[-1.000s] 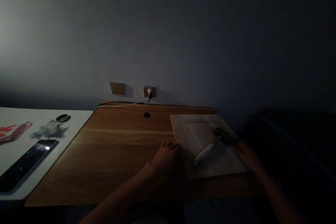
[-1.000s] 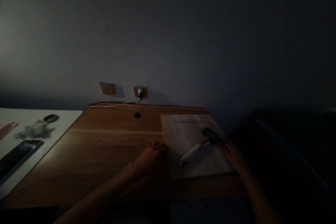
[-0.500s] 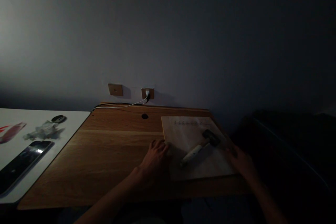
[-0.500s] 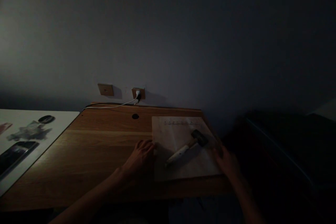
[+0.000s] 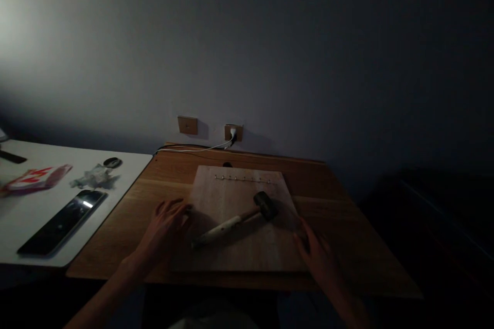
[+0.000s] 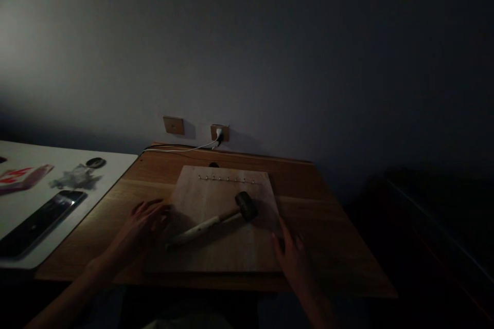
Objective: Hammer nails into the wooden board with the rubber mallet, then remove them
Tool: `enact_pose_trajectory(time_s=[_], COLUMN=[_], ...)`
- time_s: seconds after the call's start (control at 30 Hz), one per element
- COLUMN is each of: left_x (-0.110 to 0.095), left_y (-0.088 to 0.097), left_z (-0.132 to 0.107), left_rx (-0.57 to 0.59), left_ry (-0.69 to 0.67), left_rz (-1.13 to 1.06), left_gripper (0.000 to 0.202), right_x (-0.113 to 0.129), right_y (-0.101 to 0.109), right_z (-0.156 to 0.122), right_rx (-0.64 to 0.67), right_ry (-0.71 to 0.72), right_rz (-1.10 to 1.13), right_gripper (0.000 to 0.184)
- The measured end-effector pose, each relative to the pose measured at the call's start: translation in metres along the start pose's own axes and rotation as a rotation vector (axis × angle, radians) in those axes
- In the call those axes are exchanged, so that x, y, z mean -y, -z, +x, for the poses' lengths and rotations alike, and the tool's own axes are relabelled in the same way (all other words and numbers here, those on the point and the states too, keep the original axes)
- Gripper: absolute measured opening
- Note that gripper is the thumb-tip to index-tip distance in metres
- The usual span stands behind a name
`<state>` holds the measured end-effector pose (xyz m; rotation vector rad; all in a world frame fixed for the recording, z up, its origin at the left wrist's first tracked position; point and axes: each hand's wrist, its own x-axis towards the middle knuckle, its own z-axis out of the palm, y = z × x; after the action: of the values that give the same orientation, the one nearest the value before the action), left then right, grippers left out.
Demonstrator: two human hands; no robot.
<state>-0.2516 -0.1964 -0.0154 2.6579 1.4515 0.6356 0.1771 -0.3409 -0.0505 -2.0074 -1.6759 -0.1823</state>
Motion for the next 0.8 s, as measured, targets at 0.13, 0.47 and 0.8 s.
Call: enact_pose_trajectory(time_s=[0.13,0.47,0.8], left_x=[0.005,-0.033,-0.086], left_y=[0.011,-0.003,-0.025], left_z=[-0.015,-0.037,-0.013], left_rx=[0.003,0.016,0.015], left_ry=[-0.013,-0.261,-0.346], left_rz=[-0.023,-0.118,-0.121], left_gripper=[0.029,0.010,0.011], right_x=[0.022,0.075,0.022], right_y=[-0.001,-0.031,-0.027], right_z=[0.014,0.061,0.060], right_rx=[-0.022,0.094,0.011], right_ry=[0.035,0.045,-0.104], right_rz=[0.020,0.343,0.521], right_gripper=[0.047,0.054,0.048])
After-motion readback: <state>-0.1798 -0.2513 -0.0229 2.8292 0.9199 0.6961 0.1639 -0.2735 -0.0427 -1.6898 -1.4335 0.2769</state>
